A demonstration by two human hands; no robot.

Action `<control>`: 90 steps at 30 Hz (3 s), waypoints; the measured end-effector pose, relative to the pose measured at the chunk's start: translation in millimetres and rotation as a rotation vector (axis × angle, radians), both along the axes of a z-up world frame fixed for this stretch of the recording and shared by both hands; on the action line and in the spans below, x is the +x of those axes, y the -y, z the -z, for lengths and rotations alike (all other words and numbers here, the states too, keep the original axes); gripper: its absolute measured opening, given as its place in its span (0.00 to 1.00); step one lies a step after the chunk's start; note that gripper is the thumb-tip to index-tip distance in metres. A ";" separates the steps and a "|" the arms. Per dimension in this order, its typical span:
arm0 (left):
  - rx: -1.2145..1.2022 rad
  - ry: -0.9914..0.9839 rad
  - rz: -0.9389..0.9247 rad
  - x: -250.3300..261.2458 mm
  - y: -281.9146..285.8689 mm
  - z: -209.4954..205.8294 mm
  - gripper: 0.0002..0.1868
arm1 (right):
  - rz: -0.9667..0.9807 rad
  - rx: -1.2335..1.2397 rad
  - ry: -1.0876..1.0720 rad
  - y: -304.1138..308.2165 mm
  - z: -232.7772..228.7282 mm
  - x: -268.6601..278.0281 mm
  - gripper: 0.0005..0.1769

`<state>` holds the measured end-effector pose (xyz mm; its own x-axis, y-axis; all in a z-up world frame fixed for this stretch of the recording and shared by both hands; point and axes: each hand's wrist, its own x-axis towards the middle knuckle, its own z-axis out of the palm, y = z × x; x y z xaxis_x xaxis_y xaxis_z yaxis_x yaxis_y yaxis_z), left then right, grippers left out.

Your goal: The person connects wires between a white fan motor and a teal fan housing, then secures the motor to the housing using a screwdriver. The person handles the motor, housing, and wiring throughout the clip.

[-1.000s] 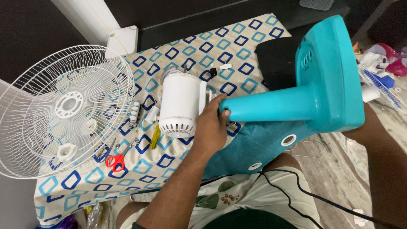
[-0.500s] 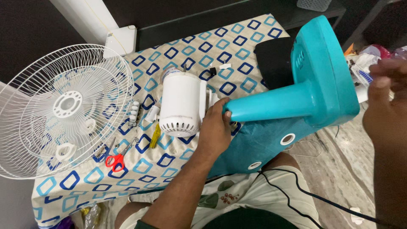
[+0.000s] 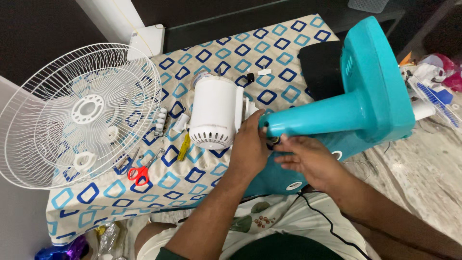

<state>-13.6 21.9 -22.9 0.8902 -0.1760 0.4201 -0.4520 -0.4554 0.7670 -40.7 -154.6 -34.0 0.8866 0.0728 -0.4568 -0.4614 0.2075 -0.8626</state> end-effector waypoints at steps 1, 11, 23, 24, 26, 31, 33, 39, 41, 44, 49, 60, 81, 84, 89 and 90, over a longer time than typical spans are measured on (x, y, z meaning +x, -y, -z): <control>-0.008 -0.016 -0.002 -2.3 -1.3 1.4 0.21 | 0.076 0.067 -0.056 0.0 5.1 1.7 0.36; -0.620 -0.591 -0.042 -46.6 -2.7 32.1 0.14 | 0.321 0.146 -0.165 9.4 7.5 25.4 0.38; -1.294 -1.142 -0.007 -9.9 23.2 48.8 0.08 | 0.298 0.217 -0.105 11.8 0.4 21.7 0.27; -1.305 -1.143 -0.019 -8.0 25.1 51.1 0.08 | 0.308 0.216 -0.094 13.0 0.0 21.4 0.26; -1.326 -1.146 -0.045 -4.0 28.0 55.5 0.06 | 0.314 0.239 -0.079 15.8 -0.4 21.4 0.25; -1.345 -1.057 -0.051 -0.7 32.5 60.9 0.04 | 0.313 0.238 -0.068 17.9 4.1 19.5 0.23; -1.354 -1.036 -0.084 -0.4 33.9 57.4 0.04 | 0.305 0.257 -0.066 19.1 4.4 19.4 0.23; -1.377 -1.068 -0.124 -6.6 27.3 34.8 0.05 | 0.334 0.281 -0.041 24.9 1.0 17.5 0.25; -1.419 -1.088 -0.096 -8.3 22.0 26.6 0.07 | 0.366 0.257 -0.053 24.9 -0.4 17.4 0.25; -1.360 -1.136 -0.187 -6.8 17.3 20.7 0.11 | 0.376 0.255 -0.052 24.9 -0.9 17.5 0.24; -1.321 -1.068 -0.204 0.1 20.7 33.4 0.07 | 0.359 0.270 -0.051 21.8 3.2 14.9 0.23; -1.382 -1.029 -0.182 3.2 21.6 31.0 0.05 | 0.345 0.292 -0.035 3.9 3.8 15.0 0.23; -1.420 -1.112 -0.209 7.0 11.2 19.5 0.06 | 0.356 0.268 -0.070 -8.0 9.8 25.4 0.23; -1.447 -1.113 -0.219 9.0 11.8 20.7 0.06 | 0.354 0.283 -0.060 -7.5 10.4 26.1 0.23; -1.441 -1.126 -0.222 14.2 15.1 27.6 0.04 | 0.370 0.268 -0.052 -8.2 10.7 29.0 0.23; -1.440 -1.130 -0.223 15.3 15.5 28.9 0.05 | 0.369 0.271 -0.049 -7.9 10.8 30.1 0.24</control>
<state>1.7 6.3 -51.9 0.7744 -0.1185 -0.6215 0.4624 0.7765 0.4282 -10.6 -146.7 -44.8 0.8535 -0.1207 -0.5069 -0.3535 0.5805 -0.7335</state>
